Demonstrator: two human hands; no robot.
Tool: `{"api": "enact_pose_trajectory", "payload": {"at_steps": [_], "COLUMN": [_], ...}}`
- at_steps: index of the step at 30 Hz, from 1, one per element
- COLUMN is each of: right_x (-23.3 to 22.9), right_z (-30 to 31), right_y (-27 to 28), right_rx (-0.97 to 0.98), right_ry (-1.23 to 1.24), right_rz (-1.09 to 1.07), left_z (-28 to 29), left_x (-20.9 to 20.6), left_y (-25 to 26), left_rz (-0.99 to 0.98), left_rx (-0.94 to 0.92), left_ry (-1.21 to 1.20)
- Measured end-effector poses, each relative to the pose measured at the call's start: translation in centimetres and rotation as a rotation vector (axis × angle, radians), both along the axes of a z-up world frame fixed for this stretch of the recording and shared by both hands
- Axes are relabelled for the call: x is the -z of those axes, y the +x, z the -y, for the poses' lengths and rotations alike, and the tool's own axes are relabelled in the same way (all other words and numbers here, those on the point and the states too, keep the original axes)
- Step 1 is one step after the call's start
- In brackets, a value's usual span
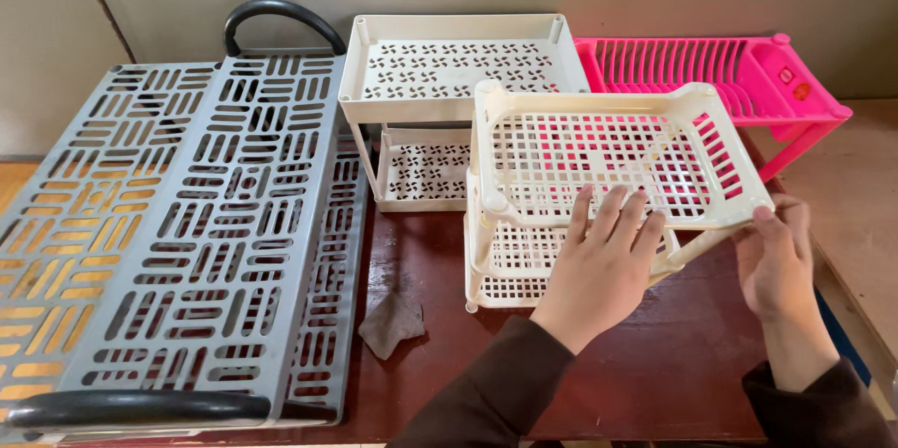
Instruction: The person disassembles a white plastic two-tier storage rack by removing the legs and separating the trays. The person then lays the components flat on the table next to other storage items.
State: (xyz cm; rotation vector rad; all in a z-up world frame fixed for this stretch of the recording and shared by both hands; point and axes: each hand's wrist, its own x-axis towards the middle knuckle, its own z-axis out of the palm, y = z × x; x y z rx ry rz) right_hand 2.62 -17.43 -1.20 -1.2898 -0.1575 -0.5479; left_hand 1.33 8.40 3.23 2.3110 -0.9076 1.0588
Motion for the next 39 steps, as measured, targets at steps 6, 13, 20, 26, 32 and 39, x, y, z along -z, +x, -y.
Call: {"api": "enact_pose_trajectory", "payload": {"at_steps": [6, 13, 20, 26, 32, 39], "right_x": [-0.9, 1.0, 3.0, 5.1, 5.4, 1.5], "right_z": [-0.3, 1.6, 1.7, 2.0, 2.2, 1.5], "right_y": [-0.2, 0.2, 1.6, 3.0, 3.9, 2.0], "right_rx": [-0.292, -0.398, -0.339, -0.286, -0.362, -0.343], "right_ry": [0.037, 0.189, 0.195, 0.191, 0.116, 0.011], "right_rz": [-0.120, -0.116, -0.126, -0.140, -0.078, -0.166], "left_z": [2.7, 3.0, 3.2, 3.4, 3.1, 1.2], "left_x": [0.5, 0.8, 0.7, 0.8, 0.2, -1.2], "left_y": [0.3, 0.2, 0.3, 0.8, 0.9, 0.0], "left_rz": [-0.026, -0.043, -0.029, -0.023, -0.010, -0.010], "left_rx": [-0.026, -0.011, -0.028, -0.023, -0.037, 0.051], "left_ry": [-0.049, -0.149, -0.158, -0.175, -0.175, -0.266]}}
